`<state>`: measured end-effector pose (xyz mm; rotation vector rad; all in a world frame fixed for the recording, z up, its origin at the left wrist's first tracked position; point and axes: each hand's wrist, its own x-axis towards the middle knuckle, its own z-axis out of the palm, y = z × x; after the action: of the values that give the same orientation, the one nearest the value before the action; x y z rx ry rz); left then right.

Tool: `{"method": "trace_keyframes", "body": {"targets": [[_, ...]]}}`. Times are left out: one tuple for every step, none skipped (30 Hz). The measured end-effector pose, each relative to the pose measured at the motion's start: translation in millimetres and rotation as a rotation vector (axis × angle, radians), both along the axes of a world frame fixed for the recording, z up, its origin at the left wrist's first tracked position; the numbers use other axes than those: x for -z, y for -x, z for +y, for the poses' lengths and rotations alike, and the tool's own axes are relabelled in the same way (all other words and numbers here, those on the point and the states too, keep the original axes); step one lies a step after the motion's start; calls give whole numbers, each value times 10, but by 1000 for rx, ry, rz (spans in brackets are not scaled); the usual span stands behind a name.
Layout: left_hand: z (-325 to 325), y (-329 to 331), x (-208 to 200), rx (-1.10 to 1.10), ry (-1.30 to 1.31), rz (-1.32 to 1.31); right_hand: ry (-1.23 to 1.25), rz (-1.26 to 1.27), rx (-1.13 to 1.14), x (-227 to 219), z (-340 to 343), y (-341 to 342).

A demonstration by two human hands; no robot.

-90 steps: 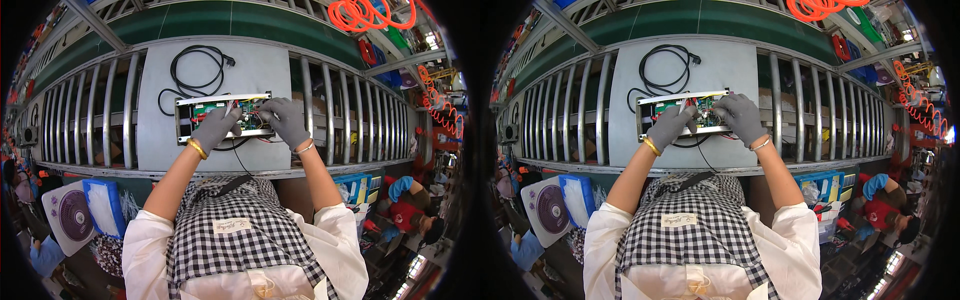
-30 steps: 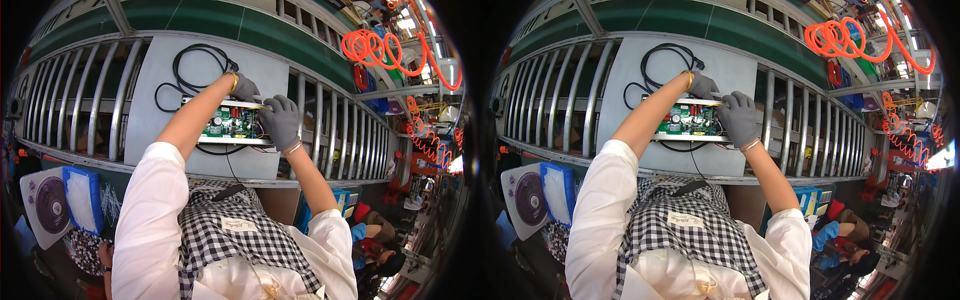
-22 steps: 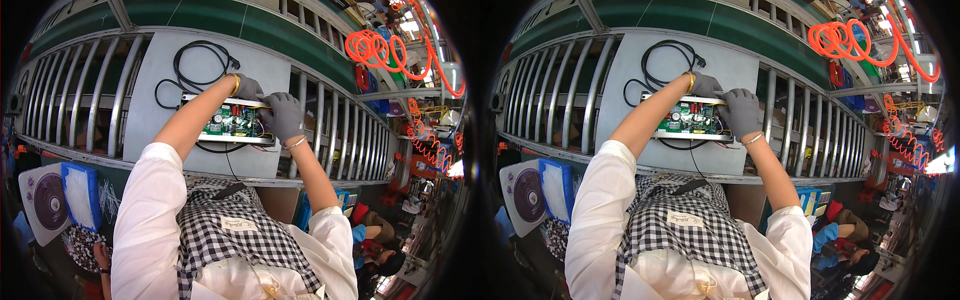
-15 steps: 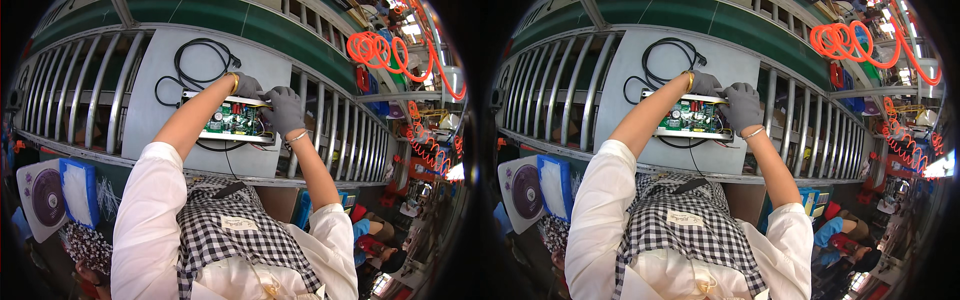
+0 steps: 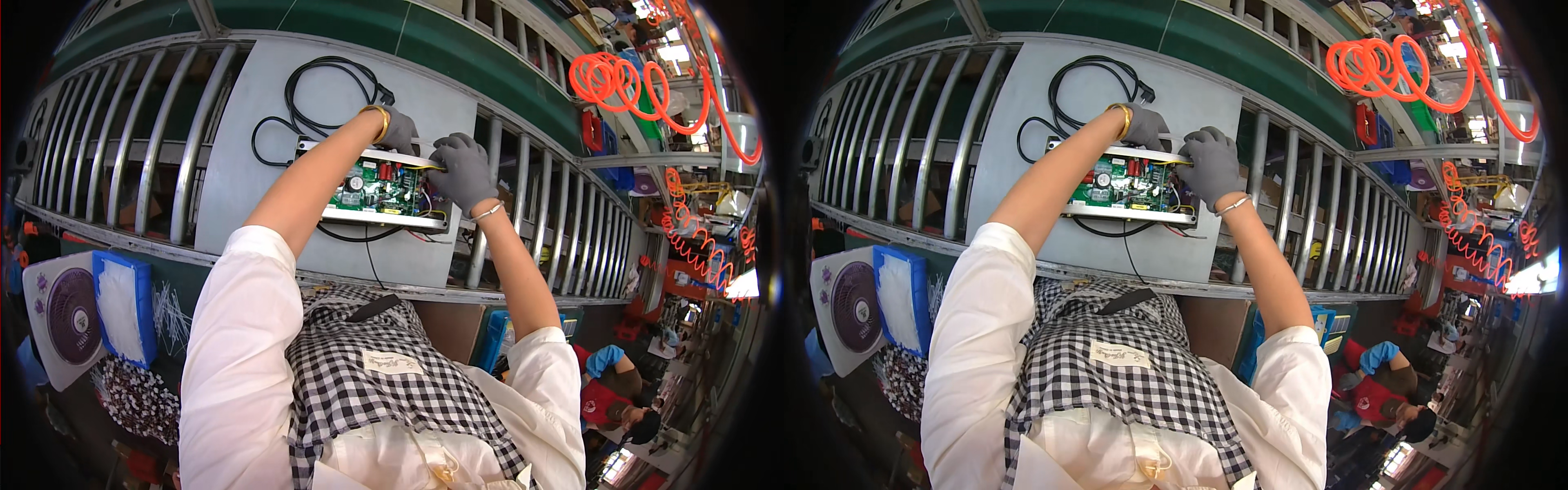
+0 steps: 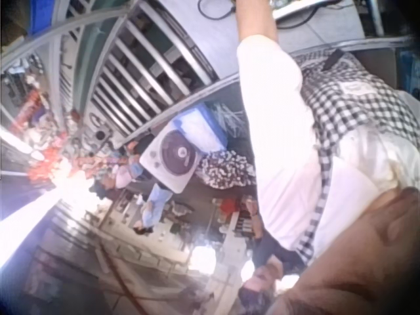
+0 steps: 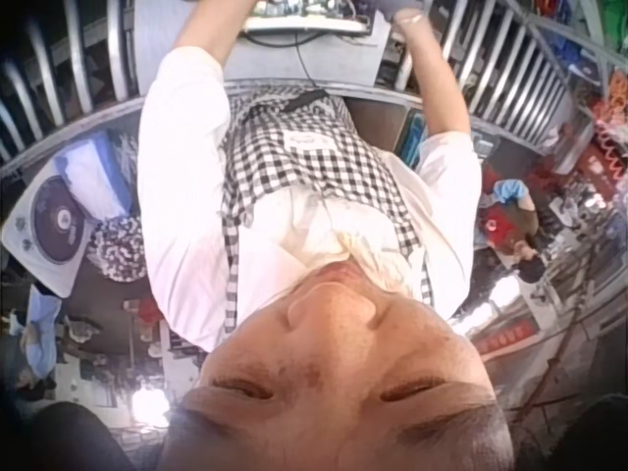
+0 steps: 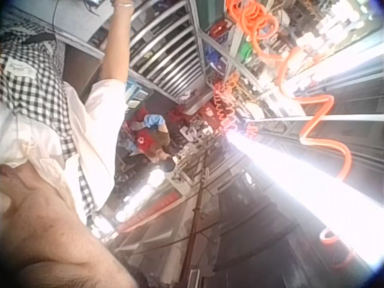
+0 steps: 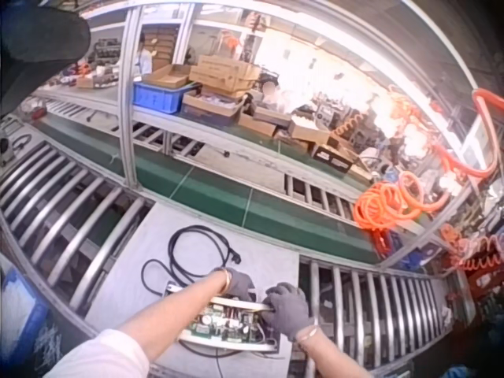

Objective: The person assembles internal wiring and components within an electronic device housing by hand, connecting wires, a circuit board, a connector, and a wire harness.

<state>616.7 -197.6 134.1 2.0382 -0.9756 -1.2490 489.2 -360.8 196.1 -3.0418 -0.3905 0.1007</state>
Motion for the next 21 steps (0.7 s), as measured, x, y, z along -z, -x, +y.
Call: {"method": "trace_keyframes", "body": {"targets": [[20, -4, -29, 17, -47, -19, 21, 30, -26, -9, -6, -25], [24, 32, -47, -25, -46, -16, 22, 33, -26, -17, -2, -38], [28, 22, 2, -33, -46, -13, 43, 42, -68, -34, 31, -60], [22, 8, 49, -15, -58, -42, 65, 51, -109, -51, 64, -83], [21, -1, 97, 3, -70, -71, 65, 54, -118, -64, 100, -115], [9, 6, 83, 4, -68, -67, 117, 72, -140, -72, 110, -145], [3, 6, 67, 4, -80, -70, 170, 89, -163, -82, 120, -162], [-3, 10, 52, 3, -91, -73, 171, 93, -163, -93, 127, -168], [3, 15, 53, -2, -90, -70, 209, 122, -170, -107, 148, -177], [10, 20, 54, 3, -93, -85, 247, 150, -177, -121, 169, -186], [17, 24, 55, 8, -95, -100, 248, 152, -183, -134, 191, -198], [23, 31, 44, 5, -94, -97, 281, 170, -201, -147, 209, -214], [29, 41, 33, 2, -100, -118, 314, 187, -219, -156, 225, -229], [34, 50, 22, 0, -106, -139, 315, 188, -222, -158, 246, -242], [37, 64, -4, -2, -105, -137, 345, 193, -240, -158, 268, -251], [39, 77, -30, -6, -108, -159, 375, 198, -257, -158, 281, -258], [41, 89, -56, -10, -112, -181, 376, 200, -257, -161, 286, -261], [47, 85, -35, -14, -112, -180, 403, 193, -274, -164, 303, -265], [53, 80, -15, -19, -116, -189, 430, 186, -289, -163, 319, -268], [57, 76, 5, -23, -120, -198, 430, 186, -293, -157, 336, -272], [54, 85, -12, -23, -119, -197, 440, 190, -300, -145, 342, -277]]}}
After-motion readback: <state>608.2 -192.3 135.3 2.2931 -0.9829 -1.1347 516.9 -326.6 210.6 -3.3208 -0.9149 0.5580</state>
